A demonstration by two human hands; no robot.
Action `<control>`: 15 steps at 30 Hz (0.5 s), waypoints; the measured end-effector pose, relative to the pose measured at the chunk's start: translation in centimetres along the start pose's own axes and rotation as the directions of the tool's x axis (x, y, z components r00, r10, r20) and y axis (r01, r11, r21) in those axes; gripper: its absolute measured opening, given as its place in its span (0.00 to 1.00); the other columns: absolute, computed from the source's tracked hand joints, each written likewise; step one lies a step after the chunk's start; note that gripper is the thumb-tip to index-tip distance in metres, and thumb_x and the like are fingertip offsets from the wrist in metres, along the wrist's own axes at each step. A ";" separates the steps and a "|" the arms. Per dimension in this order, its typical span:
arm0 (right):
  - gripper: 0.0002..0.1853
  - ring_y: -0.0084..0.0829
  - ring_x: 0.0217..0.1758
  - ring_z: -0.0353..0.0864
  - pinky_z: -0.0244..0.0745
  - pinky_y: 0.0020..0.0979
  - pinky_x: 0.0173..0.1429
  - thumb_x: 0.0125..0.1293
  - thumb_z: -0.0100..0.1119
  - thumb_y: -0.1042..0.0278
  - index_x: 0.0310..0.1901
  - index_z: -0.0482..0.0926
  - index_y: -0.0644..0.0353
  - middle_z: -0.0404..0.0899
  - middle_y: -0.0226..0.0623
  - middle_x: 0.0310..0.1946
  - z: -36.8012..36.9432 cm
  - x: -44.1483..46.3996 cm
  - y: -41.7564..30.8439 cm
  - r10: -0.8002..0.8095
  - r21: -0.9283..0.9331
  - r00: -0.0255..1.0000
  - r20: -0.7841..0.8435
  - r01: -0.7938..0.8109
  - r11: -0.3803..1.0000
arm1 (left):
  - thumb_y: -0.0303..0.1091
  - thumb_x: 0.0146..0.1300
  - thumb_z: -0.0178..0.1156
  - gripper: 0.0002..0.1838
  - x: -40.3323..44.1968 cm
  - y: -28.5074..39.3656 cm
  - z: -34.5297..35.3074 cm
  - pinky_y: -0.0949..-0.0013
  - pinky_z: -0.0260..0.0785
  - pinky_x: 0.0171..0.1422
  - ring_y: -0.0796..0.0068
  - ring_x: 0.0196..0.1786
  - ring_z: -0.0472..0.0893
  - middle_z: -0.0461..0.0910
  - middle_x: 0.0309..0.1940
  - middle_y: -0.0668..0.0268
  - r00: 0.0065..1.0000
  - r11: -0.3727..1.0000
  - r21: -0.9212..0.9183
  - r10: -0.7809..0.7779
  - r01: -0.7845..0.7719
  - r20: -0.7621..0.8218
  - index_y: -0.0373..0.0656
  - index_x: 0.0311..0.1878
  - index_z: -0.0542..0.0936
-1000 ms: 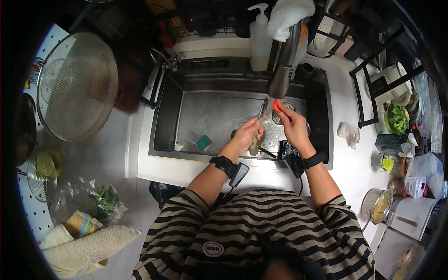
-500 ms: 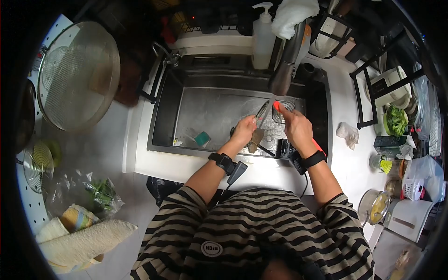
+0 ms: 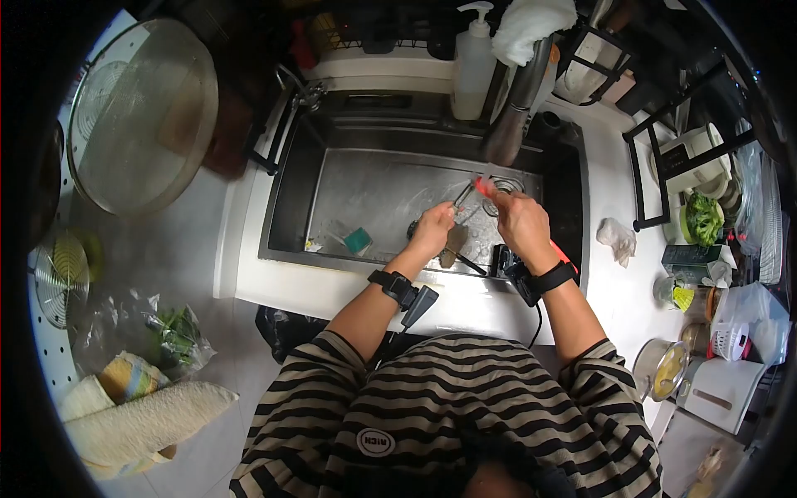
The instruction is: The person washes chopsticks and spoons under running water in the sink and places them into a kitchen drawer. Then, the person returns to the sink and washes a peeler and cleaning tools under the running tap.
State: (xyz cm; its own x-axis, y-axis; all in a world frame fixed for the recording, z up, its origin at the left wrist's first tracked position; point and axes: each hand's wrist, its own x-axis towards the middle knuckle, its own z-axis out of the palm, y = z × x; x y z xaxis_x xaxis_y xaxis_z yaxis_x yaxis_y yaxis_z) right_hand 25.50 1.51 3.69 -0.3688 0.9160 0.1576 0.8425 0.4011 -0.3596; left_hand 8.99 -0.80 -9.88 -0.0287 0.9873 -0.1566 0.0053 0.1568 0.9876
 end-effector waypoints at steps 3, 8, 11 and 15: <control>0.13 0.47 0.27 0.76 0.70 0.43 0.32 0.56 0.50 0.73 0.42 0.80 0.50 0.74 0.45 0.23 0.7 0.4 0.1 -0.003 -0.022 1.000 -0.029 0.002 1.000 | 0.37 0.68 0.44 0.16 -0.6 0.9 -0.8 0.79 0.55 0.31 0.85 0.26 0.60 0.62 0.22 0.77 0.997 0.999 0.039 -0.028 0.025 0.070 0.36 0.48 0.74; 0.16 0.47 0.30 0.78 0.72 0.42 0.35 0.55 0.49 0.72 0.45 0.79 0.50 0.77 0.48 0.28 0.5 0.5 -0.5 0.047 -0.081 0.997 0.057 -0.042 0.996 | 0.37 0.68 0.45 0.17 -1.0 1.5 -1.3 0.79 0.59 0.33 0.85 0.28 0.63 0.67 0.25 0.75 0.997 0.993 0.119 -0.022 0.013 0.075 0.33 0.50 0.73; 0.17 0.47 0.31 0.78 0.72 0.43 0.36 0.54 0.49 0.73 0.46 0.78 0.50 0.77 0.49 0.28 0.8 0.8 0.0 0.026 -0.071 0.995 0.092 -0.019 0.997 | 0.37 0.67 0.46 0.19 -0.7 0.3 -0.4 0.79 0.63 0.38 0.84 0.30 0.65 0.73 0.31 0.70 0.999 0.999 0.017 -0.031 0.032 -0.021 0.33 0.54 0.71; 0.19 0.47 0.32 0.78 0.72 0.43 0.37 0.52 0.51 0.75 0.46 0.78 0.49 0.78 0.48 0.29 1.4 0.3 -0.6 0.128 -0.060 0.987 0.102 -0.122 0.991 | 0.37 0.67 0.46 0.20 -0.6 2.3 -0.7 0.78 0.65 0.42 0.83 0.32 0.68 0.75 0.36 0.67 0.999 0.993 0.111 -0.029 0.027 0.016 0.33 0.56 0.69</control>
State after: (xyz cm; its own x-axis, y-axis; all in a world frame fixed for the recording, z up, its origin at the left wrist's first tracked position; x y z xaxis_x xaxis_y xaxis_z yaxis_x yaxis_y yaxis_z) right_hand 24.39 1.54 2.68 -0.2964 0.9549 0.0156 0.9034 0.2857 -0.3198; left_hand 8.28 -1.08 -7.47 -0.0132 0.9826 -0.1854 0.1154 0.1857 0.9758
